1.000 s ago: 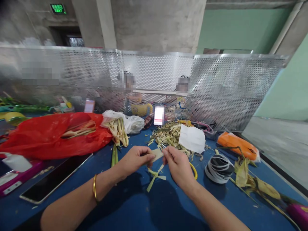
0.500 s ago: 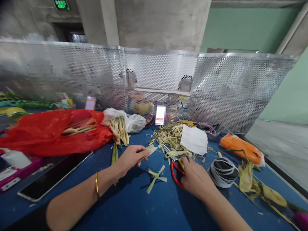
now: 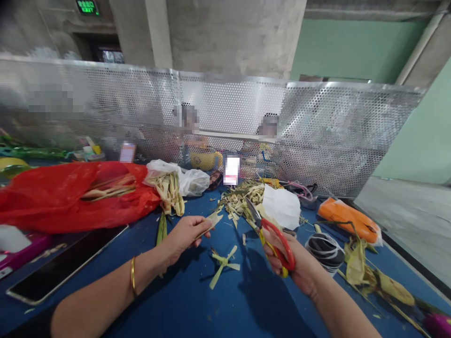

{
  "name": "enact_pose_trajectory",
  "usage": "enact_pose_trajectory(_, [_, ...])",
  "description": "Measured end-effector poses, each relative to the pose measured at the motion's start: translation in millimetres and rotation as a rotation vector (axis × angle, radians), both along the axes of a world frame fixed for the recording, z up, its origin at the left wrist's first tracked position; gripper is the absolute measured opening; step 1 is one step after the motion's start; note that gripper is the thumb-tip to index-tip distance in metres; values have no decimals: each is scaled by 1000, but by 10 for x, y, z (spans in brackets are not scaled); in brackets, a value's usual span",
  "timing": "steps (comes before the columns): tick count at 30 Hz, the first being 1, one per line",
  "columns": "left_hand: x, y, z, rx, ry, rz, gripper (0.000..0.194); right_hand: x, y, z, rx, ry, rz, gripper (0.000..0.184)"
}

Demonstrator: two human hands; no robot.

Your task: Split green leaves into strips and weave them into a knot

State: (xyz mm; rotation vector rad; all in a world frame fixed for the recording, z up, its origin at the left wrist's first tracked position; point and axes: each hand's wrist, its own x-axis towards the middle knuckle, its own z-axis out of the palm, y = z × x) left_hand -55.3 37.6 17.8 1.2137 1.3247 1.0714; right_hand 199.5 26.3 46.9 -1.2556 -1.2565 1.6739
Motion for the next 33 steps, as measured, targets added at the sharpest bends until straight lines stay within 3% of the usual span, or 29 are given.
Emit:
enact_pose_trajectory(5, [8, -28, 37, -7, -13, 22, 25, -55, -24, -32, 71, -15, 11, 52])
enact_pose_trajectory(11, [12, -33, 87, -10, -40, 43, 25, -81, -80, -39, 362, -359, 188, 60])
enact_pose_trajectory(15, [12, -24, 81, 36, -68, 45, 24, -120, -122, -34, 394, -544, 250, 61])
enact_pose_trajectory(22, [58, -64, 66, 52, -42, 2, 24, -184, -159, -38, 383, -504, 272, 54])
enact_pose_trajectory(33, [80, -75, 38, 49, -29, -34, 24, -186, -116, -66, 427, -426, 252, 22])
